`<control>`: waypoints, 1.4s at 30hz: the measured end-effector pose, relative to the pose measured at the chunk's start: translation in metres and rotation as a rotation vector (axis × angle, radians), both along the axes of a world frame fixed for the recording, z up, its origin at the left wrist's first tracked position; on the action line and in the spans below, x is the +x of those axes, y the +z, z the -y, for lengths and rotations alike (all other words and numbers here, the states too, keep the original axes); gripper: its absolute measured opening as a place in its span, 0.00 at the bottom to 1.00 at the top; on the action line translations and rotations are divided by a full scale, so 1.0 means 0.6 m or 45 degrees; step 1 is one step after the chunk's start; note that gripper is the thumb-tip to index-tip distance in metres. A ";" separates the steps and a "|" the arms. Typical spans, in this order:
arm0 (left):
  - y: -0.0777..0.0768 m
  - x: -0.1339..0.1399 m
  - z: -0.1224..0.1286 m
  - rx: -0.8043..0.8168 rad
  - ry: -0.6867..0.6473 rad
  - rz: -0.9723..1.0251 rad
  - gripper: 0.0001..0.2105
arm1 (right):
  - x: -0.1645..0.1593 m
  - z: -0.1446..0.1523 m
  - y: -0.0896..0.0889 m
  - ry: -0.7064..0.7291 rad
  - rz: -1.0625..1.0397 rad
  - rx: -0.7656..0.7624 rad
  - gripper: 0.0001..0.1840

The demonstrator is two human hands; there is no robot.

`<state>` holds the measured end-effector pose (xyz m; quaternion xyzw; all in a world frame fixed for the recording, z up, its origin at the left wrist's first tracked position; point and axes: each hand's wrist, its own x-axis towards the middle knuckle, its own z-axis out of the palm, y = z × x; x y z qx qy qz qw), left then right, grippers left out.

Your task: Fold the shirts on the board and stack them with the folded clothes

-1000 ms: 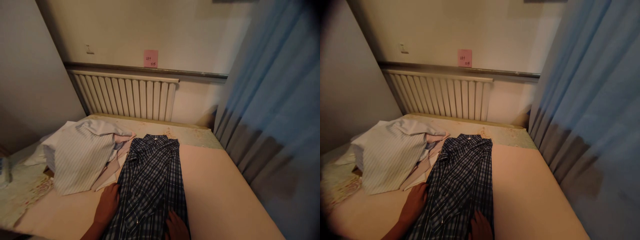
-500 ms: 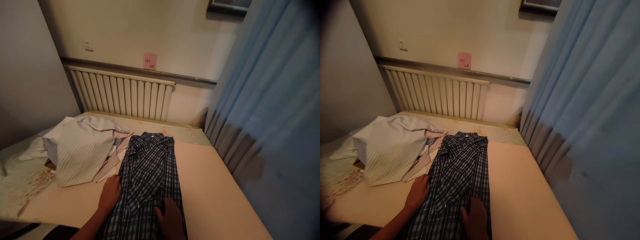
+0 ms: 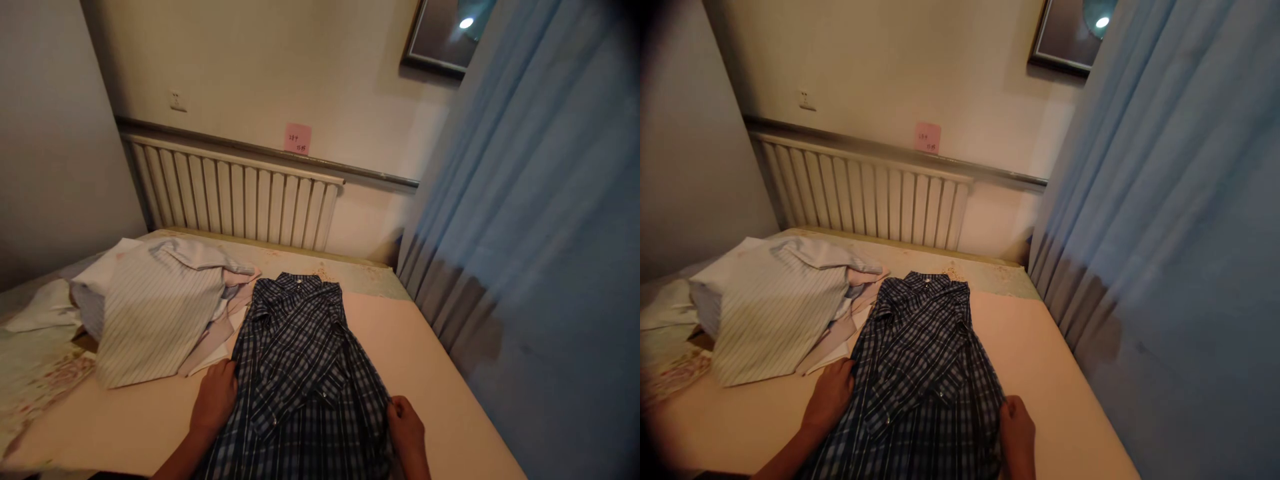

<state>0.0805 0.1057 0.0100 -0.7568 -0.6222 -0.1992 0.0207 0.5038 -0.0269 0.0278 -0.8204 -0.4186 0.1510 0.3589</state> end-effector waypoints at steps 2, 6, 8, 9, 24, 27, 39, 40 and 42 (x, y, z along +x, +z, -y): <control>0.002 0.000 0.001 -0.014 0.000 0.018 0.13 | 0.037 0.011 -0.009 -0.055 0.018 -0.092 0.13; 0.000 0.000 0.000 -0.037 0.017 0.025 0.13 | 0.077 0.027 -0.034 -0.089 0.061 -0.244 0.13; -0.001 -0.001 -0.001 -0.024 0.008 0.013 0.13 | 0.082 0.030 -0.042 -0.086 0.074 -0.264 0.13; -0.001 -0.001 -0.001 -0.020 0.003 0.008 0.13 | 0.082 0.031 -0.043 -0.080 0.081 -0.270 0.13; -0.004 -0.003 -0.004 -0.014 -0.010 0.016 0.13 | 0.076 0.068 -0.031 0.026 -0.031 -0.184 0.14; -0.006 -0.003 -0.005 -0.013 -0.008 0.013 0.14 | 0.076 0.075 -0.029 -0.003 0.141 -0.170 0.17; 0.005 0.001 0.004 0.006 -0.003 0.008 0.13 | -0.072 0.017 -0.024 0.387 0.415 0.268 0.18; 0.006 0.002 0.005 0.000 0.005 0.007 0.13 | -0.088 0.014 -0.027 0.455 0.410 0.285 0.17; 0.008 0.004 0.006 -0.011 0.016 0.003 0.13 | -0.116 0.009 -0.030 0.568 0.417 0.318 0.15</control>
